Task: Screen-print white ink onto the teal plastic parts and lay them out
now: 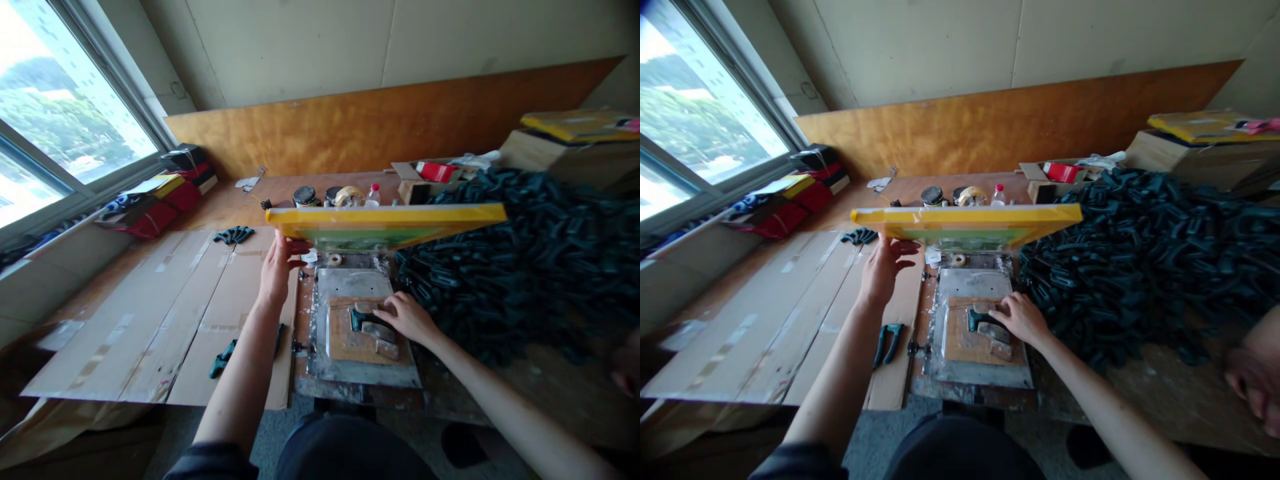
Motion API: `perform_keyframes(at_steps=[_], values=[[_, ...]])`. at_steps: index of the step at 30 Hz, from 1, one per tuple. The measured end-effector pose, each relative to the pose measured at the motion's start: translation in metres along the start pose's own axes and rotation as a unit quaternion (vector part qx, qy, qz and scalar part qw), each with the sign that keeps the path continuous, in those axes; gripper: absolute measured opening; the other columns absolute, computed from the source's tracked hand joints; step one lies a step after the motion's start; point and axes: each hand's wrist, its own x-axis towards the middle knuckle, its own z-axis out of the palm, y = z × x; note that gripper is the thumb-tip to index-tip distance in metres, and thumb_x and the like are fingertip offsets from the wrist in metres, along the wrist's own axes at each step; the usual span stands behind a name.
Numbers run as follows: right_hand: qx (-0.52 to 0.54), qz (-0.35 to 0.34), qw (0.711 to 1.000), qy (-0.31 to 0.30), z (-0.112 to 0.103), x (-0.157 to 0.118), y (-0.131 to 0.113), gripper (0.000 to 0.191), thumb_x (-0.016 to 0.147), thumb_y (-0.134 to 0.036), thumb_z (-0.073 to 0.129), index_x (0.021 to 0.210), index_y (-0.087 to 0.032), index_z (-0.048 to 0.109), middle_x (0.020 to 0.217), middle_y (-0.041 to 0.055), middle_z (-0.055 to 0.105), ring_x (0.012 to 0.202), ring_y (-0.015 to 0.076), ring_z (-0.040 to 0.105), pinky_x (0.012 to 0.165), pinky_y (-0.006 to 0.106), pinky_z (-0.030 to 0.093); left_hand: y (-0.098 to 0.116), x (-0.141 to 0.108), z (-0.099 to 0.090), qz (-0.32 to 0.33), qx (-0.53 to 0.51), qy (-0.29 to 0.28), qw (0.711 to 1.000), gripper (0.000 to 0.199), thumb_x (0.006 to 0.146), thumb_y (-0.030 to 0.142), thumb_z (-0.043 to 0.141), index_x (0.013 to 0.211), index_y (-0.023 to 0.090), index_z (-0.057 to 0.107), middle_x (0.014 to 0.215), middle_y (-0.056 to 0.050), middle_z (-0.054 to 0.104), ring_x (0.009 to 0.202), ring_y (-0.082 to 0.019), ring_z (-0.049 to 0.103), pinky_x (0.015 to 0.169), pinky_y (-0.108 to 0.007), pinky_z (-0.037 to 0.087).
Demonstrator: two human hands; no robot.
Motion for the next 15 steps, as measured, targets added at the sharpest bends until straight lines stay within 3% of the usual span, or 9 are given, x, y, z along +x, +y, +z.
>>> perform_keyframes(at_steps=[2, 4, 6, 8, 9, 12, 14, 15], values=[[-0.029, -0.009, 0.999, -0.036, 0.014, -0.009, -0.017, 0.026, 0.087, -0.043, 0.058, 0.077, -0.019, 0.058, 0.089, 0.0073, 0.062, 0.087, 0.0227, 0.058, 0.071, 0.032, 0.045, -0.005, -0.001, 0.005, 0.011, -0.012, 0.042, 0.999, 0.059, 0.087, 0.066, 0.038, 0.102, 0.015, 0.062, 0.088, -0.009, 0.071, 0.079, -0.017, 0.066, 0.060, -0.024, 0.050], [-0.042, 0.008, 0.997, -0.058, 0.017, -0.010, -0.032, 0.018, 0.089, -0.032, 0.057, 0.078, -0.019, 0.055, 0.087, 0.0079, 0.062, 0.086, 0.0227, 0.059, 0.070, 0.032, 0.044, -0.025, -0.021, 0.008, -0.031, -0.022, 0.065, 0.997, 0.059, 0.085, 0.066, 0.042, 0.110, 0.016, 0.060, 0.090, -0.009, 0.072, 0.076, -0.016, 0.066, 0.060, -0.024, 0.050], [-0.025, 0.047, 0.997, -0.049, 0.013, -0.012, -0.050, 0.015, 0.092, -0.026, 0.052, 0.079, -0.019, 0.053, 0.078, 0.0069, 0.061, 0.077, 0.0213, 0.059, 0.067, 0.031, 0.044, -0.056, -0.057, 0.010, -0.179, -0.014, -0.005, 0.984, 0.064, 0.079, 0.068, 0.052, 0.110, 0.013, 0.061, 0.091, -0.013, 0.072, 0.073, -0.019, 0.067, 0.056, -0.025, 0.050], [0.002, 0.067, 0.998, 0.001, 0.007, -0.019, -0.075, 0.016, 0.094, -0.027, 0.048, 0.080, -0.020, 0.051, 0.076, 0.0068, 0.060, 0.074, 0.0217, 0.058, 0.067, 0.033, 0.044, -0.090, -0.099, 0.013, -0.367, 0.002, -0.136, 0.920, 0.071, 0.070, 0.070, 0.060, 0.110, 0.011, 0.064, 0.098, -0.018, 0.072, 0.077, -0.026, 0.069, 0.053, -0.029, 0.050], [0.018, 0.052, 0.998, 0.030, 0.005, -0.025, -0.091, 0.015, 0.095, -0.027, 0.046, 0.081, -0.020, 0.050, 0.078, 0.0073, 0.059, 0.077, 0.0226, 0.057, 0.069, 0.034, 0.045, -0.104, -0.118, 0.015, -0.405, -0.014, -0.147, 0.902, 0.070, 0.070, 0.070, 0.060, 0.113, 0.014, 0.063, 0.105, -0.017, 0.070, 0.085, -0.027, 0.069, 0.055, -0.030, 0.052], [0.092, -0.086, 0.991, 0.044, -0.001, -0.037, -0.129, 0.008, 0.093, -0.023, 0.047, 0.088, -0.020, 0.052, 0.089, 0.0069, 0.060, 0.089, 0.0233, 0.055, 0.079, 0.037, 0.046, -0.129, -0.154, 0.013, -0.413, -0.080, -0.060, 0.905, 0.059, 0.074, 0.066, 0.060, 0.106, 0.016, 0.063, 0.103, -0.013, 0.071, 0.089, -0.024, 0.068, 0.061, -0.028, 0.054], [0.127, -0.165, 0.978, 0.009, -0.004, -0.032, -0.127, 0.005, 0.093, -0.022, 0.050, 0.092, -0.021, 0.055, 0.092, 0.0047, 0.060, 0.092, 0.0215, 0.055, 0.084, 0.035, 0.045, -0.133, -0.158, -0.001, -0.394, -0.082, 0.004, 0.915, 0.053, 0.072, 0.062, 0.065, 0.097, 0.015, 0.063, 0.096, -0.011, 0.072, 0.079, -0.020, 0.069, 0.058, -0.025, 0.052], [0.126, -0.171, 0.977, 0.000, -0.005, -0.024, -0.114, 0.006, 0.093, -0.022, 0.050, 0.093, -0.021, 0.056, 0.094, 0.0042, 0.061, 0.094, 0.0209, 0.055, 0.085, 0.035, 0.045, -0.133, -0.156, -0.015, -0.385, -0.068, 0.027, 0.920, 0.052, 0.071, 0.061, 0.067, 0.095, 0.015, 0.063, 0.095, -0.010, 0.072, 0.076, -0.019, 0.069, 0.057, -0.024, 0.052]])
